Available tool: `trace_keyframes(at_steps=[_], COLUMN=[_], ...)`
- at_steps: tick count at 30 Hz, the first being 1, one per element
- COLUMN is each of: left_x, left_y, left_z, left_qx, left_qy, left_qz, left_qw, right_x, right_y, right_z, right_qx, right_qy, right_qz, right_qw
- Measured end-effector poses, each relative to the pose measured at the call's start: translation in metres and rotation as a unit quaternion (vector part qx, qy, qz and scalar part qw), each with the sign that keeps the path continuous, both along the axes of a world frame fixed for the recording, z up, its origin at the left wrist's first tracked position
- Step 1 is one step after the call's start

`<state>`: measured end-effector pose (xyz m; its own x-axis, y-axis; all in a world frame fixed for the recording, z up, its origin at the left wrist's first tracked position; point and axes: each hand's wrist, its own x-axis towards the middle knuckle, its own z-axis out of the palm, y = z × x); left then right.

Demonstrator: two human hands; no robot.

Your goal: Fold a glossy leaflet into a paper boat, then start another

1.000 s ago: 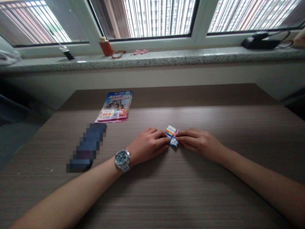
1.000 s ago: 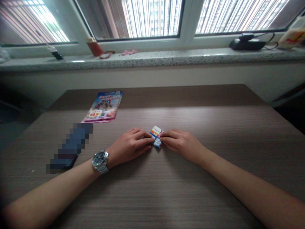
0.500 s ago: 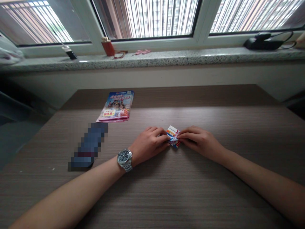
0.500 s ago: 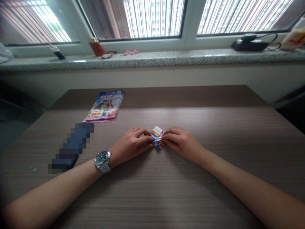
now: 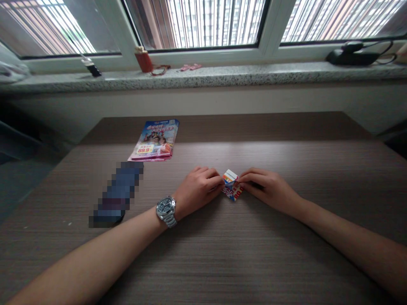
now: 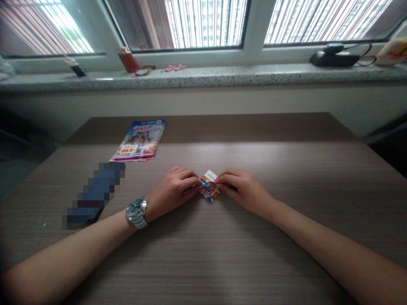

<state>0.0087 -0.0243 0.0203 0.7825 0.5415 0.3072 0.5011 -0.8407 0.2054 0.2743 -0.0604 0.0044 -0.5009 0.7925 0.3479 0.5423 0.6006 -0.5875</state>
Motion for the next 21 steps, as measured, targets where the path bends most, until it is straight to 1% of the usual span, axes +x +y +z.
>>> trace_keyframes(at_steps=[4, 8, 11, 18, 21], left_x=[0.002, 0.005, 0.007, 0.008, 0.007], left_y=[-0.003, -0.004, -0.004, -0.003, -0.002], left_z=[-0.001, -0.004, -0.005, -0.007, -0.010], left_qx=[-0.025, -0.059, -0.076, -0.079, -0.081], left_qy=[0.009, -0.011, -0.022, -0.031, -0.054], left_qz=[0.020, 0.051, 0.066, 0.067, 0.069], left_qw=[0.999, 0.997, 0.995, 0.994, 0.993], right_x=[-0.002, -0.005, -0.007, -0.009, -0.009], right_y=[-0.001, 0.000, 0.002, 0.005, 0.007], right_z=[0.002, 0.004, 0.003, 0.003, 0.002], right_qx=[-0.021, -0.040, -0.032, -0.010, 0.001], right_qy=[0.010, 0.022, 0.029, 0.015, 0.016], right_qz=[-0.012, -0.034, -0.044, -0.063, -0.068], right_qw=[1.000, 0.998, 0.998, 0.998, 0.998])
